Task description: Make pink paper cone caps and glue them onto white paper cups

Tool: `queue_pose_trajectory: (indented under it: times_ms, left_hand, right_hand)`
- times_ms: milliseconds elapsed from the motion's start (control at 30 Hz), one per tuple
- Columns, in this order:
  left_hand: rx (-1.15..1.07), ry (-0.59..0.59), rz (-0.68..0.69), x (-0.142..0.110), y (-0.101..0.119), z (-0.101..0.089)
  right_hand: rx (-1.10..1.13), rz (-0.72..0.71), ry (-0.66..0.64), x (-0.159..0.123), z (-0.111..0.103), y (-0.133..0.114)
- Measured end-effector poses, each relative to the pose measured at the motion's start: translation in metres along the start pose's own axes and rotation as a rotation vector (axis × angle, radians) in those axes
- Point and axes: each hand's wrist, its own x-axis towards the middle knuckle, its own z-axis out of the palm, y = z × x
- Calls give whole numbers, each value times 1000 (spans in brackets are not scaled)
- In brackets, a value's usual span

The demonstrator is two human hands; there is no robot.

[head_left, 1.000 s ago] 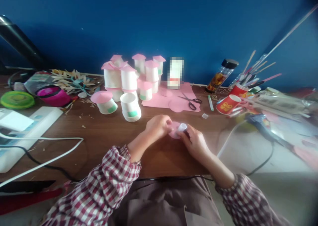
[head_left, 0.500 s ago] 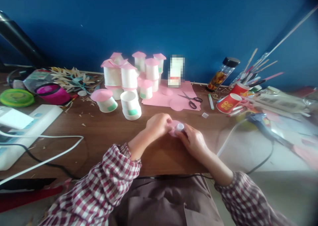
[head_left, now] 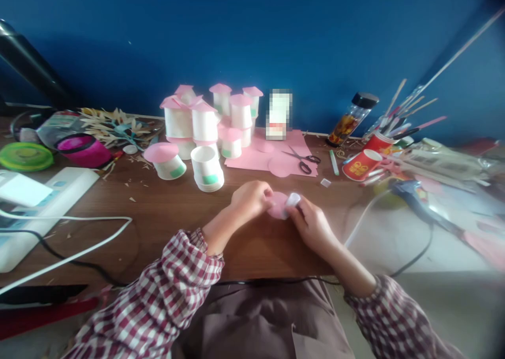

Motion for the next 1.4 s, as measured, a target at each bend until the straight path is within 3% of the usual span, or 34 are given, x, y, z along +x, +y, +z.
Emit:
queue_pose_trajectory:
  times_ms: [133, 333, 500, 967, 1267, 1400]
  left_hand:
    - [1, -22, -30, 2, 2, -1]
    - [3, -20, 3, 0, 1, -2]
    - [5, -29, -3, -1, 1, -3]
    - [2, -33, -33, 1, 3, -2]
    - [10, -34, 10, -2, 3, -4]
    - [17, -32, -3, -1, 2, -3]
  right_hand:
    - [49, 26, 74, 1, 0, 0]
    - [-73, -106, -40, 3, 6, -7]
    - [-90, -118, -64, 2, 4, -5]
    - [83, -10, 156, -1, -1, -2]
    - [-130, -88, -28, 3, 7, -5]
    - [-55, -39, 14, 3, 5, -1]
